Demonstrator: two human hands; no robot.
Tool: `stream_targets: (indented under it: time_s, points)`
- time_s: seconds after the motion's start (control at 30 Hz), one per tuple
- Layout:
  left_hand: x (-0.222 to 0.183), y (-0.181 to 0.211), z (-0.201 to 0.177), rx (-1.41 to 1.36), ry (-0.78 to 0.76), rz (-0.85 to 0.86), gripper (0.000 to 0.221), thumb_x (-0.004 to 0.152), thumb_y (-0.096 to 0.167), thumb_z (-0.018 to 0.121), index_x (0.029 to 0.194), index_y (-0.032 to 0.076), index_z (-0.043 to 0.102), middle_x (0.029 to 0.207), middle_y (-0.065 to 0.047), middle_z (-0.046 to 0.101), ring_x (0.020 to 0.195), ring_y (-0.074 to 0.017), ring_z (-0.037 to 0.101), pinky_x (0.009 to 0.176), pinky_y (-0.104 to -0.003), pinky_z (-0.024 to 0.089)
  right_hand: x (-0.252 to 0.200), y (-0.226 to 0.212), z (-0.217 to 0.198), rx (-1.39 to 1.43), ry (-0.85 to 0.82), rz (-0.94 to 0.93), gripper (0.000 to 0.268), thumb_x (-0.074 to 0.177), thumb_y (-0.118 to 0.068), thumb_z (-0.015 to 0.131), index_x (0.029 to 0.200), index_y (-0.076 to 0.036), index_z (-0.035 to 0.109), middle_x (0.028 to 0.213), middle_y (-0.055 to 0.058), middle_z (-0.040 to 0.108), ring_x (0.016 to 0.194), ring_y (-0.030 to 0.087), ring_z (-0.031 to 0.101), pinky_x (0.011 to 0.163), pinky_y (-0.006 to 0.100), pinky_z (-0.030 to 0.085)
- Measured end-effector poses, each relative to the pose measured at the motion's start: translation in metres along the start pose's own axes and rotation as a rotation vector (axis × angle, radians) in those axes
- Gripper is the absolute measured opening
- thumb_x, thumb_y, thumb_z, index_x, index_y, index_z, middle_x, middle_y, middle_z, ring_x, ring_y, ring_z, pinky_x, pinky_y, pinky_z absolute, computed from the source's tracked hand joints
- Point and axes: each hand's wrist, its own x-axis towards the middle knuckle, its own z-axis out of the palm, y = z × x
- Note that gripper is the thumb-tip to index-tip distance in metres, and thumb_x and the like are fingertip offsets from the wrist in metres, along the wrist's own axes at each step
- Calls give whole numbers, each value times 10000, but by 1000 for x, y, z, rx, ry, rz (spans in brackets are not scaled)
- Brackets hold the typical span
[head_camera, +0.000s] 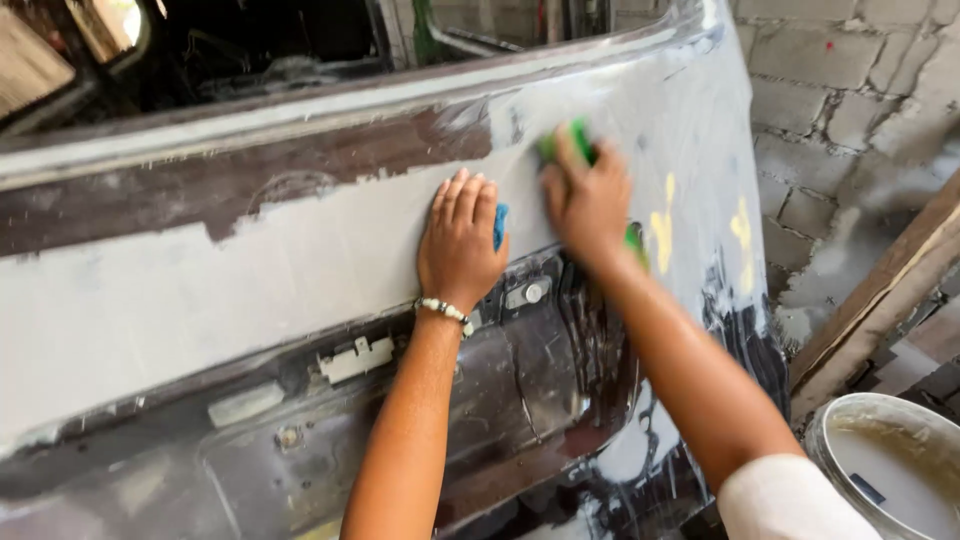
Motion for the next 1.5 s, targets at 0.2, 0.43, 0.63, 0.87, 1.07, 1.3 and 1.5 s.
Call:
stream_targets:
  time_s: [0.2,0.43,0.63,0.87,1.07,1.3,1.5]
  points:
    - [-4,1,-2,10,-5,1,529,872,214,752,1326,23,559,1395,-168,571,1424,-353,450,1243,-475,299,-7,4,4,-76,57,95,554,1055,-325,664,1574,-182,530,1401,345,489,1212,498,517,1001,571,422]
    - [-6,1,-3,7,-35,-9,532,863,206,757,1322,21,563,1375,-167,576,1422,-356,452,1243,-477,300,-8,29,-2,-46,-42,5,535,1057,-337,649,1561,-192,542,1381,347,502,1234,480,519,1014,560,425]
    - [-4,1,-2,37,1,9,527,876,199,757,1331,21,561,1371,-162,578,1424,-350,454,1250,-476,304,-22,23,-4,-68,30,137,541,1048,-339,650,1556,-182,552,1395,352,499,1238,486,502,1013,578,426]
    - [-7,0,-1,31,-21,6,550,858,191,764,1337,13,561,1373,-160,578,1419,-351,457,1242,-481,308,3,57,-5,-46,-67,122,531,1056,-355,640,1550,-190,542,1409,349,488,1259,478,487,1025,576,425]
    - [-6,1,0,42,-6,-2,542,857,182,767,1334,21,566,1371,-155,584,1422,-345,462,1247,-476,309,-37,54,-9,-104,-23,116,549,1061,-352,638,1573,-182,539,1392,341,484,1248,462,486,1039,564,412]
    - [-10,1,-1,56,-17,7,560,838,184,772,1332,19,566,1376,-153,587,1418,-338,464,1240,-479,315,5,96,-2,-82,-45,279,522,1073,-353,632,1558,-184,539,1361,334,492,1201,457,495,989,552,414]
    - [-6,4,2,46,-9,-8,557,835,183,774,1324,15,568,1367,-157,584,1412,-347,462,1232,-486,315,-62,49,-15,-96,-39,113,533,1037,-350,649,1540,-199,561,1357,340,492,1200,455,510,1034,528,424]
